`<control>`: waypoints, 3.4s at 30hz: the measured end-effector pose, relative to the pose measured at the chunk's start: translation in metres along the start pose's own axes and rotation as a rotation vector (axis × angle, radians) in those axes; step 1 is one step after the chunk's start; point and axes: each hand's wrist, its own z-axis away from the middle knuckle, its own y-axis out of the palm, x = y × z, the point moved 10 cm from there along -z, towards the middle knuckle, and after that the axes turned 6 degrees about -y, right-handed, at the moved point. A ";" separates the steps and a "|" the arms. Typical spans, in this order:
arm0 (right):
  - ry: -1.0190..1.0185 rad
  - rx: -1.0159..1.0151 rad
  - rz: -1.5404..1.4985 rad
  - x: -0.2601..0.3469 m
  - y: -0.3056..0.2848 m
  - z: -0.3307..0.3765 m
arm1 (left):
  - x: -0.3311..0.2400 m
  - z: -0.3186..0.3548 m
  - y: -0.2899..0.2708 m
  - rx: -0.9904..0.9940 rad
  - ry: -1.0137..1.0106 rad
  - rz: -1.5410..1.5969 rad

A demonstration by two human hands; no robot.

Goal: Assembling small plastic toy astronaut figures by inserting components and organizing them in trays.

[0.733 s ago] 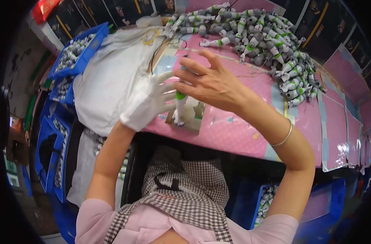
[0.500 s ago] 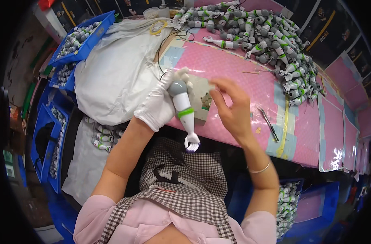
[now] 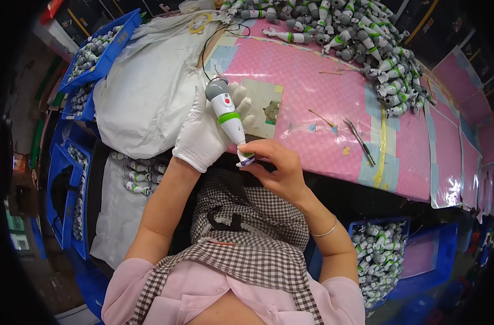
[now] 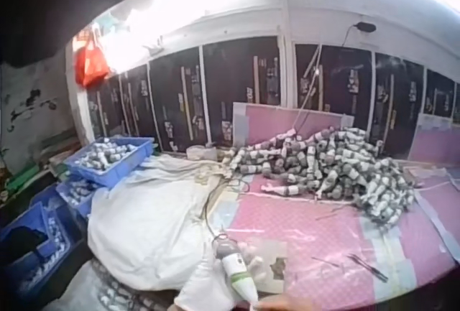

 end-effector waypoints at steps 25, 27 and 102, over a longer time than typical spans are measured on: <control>0.626 -0.313 -0.463 -0.063 -0.082 -0.007 | 0.083 0.043 -0.037 -0.234 -0.366 -0.995; 0.626 -0.170 0.044 -0.062 -0.087 -0.012 | 0.071 0.042 -0.036 -0.310 -0.317 -1.096; 0.188 -0.024 0.383 -0.091 -0.167 -0.175 | -0.087 0.402 -0.285 -1.118 0.771 -0.231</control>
